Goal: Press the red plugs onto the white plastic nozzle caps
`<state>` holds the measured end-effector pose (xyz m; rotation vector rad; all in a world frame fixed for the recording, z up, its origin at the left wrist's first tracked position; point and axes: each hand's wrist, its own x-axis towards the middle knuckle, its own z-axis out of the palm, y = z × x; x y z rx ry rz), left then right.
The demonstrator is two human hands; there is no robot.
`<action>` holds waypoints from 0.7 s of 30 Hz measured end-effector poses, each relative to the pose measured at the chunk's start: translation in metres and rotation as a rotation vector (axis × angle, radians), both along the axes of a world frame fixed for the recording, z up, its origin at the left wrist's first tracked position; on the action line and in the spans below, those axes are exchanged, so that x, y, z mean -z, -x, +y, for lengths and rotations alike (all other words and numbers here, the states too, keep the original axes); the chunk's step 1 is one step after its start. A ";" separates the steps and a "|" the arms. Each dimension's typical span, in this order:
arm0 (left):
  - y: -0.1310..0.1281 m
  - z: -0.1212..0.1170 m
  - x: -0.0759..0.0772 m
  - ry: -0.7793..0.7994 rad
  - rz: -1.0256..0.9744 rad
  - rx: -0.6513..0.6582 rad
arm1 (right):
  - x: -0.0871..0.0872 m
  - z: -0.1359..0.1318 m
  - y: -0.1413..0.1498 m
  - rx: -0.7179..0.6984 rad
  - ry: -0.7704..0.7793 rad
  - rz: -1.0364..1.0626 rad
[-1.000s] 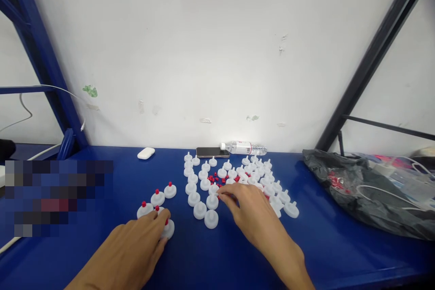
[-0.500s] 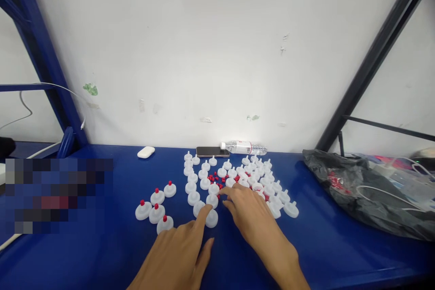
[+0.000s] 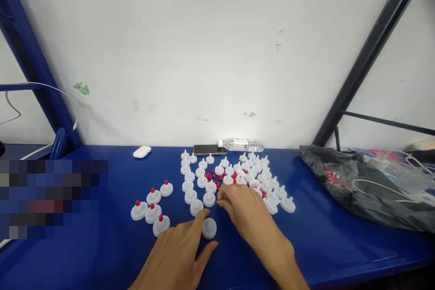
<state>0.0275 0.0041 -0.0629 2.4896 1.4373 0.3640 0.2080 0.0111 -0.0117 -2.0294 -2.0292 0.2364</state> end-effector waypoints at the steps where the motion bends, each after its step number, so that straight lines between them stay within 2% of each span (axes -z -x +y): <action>1: 0.000 0.000 -0.002 0.040 0.021 0.016 | 0.000 0.000 -0.001 -0.004 -0.022 0.058; 4: 0.002 -0.001 -0.006 0.048 0.030 0.036 | 0.000 -0.001 -0.002 -0.064 -0.057 0.325; 8: 0.009 0.001 -0.003 -0.158 -0.074 0.039 | -0.004 -0.003 0.000 -0.152 -0.067 0.606; 11: 0.014 0.005 0.001 -0.348 -0.173 0.028 | -0.009 -0.006 0.001 -0.169 -0.111 0.677; 13: 0.015 0.007 0.001 -0.407 -0.194 0.010 | -0.011 -0.008 0.000 -0.185 -0.109 0.722; 16: 0.015 0.009 -0.004 -0.420 -0.194 -0.011 | -0.011 -0.011 0.000 -0.201 -0.089 0.771; 21: 0.014 0.007 -0.010 -0.423 -0.209 -0.008 | -0.006 -0.009 0.001 -0.189 -0.119 0.730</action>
